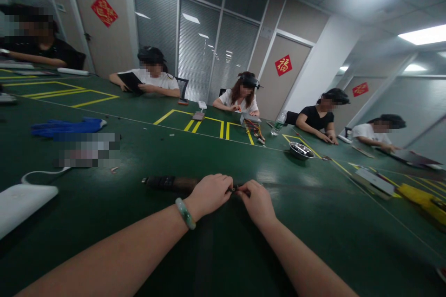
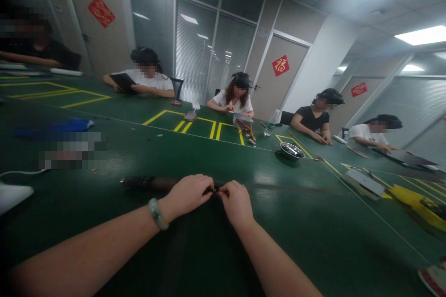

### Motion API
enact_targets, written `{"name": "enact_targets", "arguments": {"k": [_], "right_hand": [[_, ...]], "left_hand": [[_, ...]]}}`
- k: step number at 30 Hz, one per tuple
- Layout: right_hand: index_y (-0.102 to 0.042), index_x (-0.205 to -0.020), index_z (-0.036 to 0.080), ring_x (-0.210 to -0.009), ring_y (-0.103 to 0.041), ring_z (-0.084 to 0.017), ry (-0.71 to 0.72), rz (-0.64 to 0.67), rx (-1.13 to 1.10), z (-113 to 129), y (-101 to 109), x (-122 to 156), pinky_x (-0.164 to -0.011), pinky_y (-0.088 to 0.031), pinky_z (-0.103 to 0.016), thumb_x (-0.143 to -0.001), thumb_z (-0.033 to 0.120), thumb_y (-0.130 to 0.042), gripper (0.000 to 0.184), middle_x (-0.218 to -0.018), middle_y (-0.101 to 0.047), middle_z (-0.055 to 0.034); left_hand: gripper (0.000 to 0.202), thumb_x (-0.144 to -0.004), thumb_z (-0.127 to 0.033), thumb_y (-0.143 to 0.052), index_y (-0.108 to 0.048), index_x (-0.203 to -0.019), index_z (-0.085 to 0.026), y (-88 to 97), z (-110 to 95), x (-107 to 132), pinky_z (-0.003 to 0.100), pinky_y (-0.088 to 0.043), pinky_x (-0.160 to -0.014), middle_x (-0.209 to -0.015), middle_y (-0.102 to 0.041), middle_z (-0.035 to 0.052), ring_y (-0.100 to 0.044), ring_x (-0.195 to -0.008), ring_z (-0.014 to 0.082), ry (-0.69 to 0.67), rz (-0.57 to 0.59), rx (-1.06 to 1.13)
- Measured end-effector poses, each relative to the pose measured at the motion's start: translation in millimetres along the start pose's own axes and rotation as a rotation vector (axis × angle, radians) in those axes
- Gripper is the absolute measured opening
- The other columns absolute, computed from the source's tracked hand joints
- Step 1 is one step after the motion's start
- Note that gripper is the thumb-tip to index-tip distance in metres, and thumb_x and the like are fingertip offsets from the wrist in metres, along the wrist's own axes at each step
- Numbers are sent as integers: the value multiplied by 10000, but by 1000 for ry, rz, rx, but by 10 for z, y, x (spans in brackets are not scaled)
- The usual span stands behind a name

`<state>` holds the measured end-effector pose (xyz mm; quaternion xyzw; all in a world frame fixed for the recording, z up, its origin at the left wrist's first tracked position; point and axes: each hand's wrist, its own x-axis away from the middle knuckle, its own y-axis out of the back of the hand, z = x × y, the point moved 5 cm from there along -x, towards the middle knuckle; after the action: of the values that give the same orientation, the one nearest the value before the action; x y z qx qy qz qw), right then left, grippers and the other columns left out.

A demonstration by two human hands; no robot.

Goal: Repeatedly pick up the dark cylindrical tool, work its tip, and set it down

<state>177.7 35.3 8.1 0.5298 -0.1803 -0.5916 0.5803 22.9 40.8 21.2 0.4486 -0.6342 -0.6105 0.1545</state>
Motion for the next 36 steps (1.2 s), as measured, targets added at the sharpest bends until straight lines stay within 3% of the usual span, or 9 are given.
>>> {"name": "enact_targets", "arguments": {"k": [10, 29, 36], "right_hand": [[-672, -830, 211, -823, -582, -164, 36, 15, -44, 32, -19, -3, -754, -424, -288, -833, 174, -663, 39, -843, -631, -1], [-634, -857, 175, -868, -552, -183, 264, 68, 226, 137, -53, -95, -820, -413, -327, -897, 145, -576, 77, -903, -621, -36], [-614, -1001, 155, -1143, -547, -193, 331, 145, 190, 64, -198, -168, -1036, -347, -368, -893, 40, -488, 202, -1143, -645, -76]], "left_hand": [[78, -886, -276, -557, -574, -899, -200, -8, -7, -1, 293, -432, -709, -893, -613, 24, -575, -860, 187, 0, 15, -15], [89, -849, -181, -554, -540, -934, -205, 20, -34, -32, 311, -453, -721, -917, -632, 37, -599, -856, 199, 66, 55, 21], [150, -845, -169, -557, -529, -988, -204, 9, -22, -26, 325, -468, -743, -956, -634, 48, -604, -893, 210, 60, 42, 56]]}}
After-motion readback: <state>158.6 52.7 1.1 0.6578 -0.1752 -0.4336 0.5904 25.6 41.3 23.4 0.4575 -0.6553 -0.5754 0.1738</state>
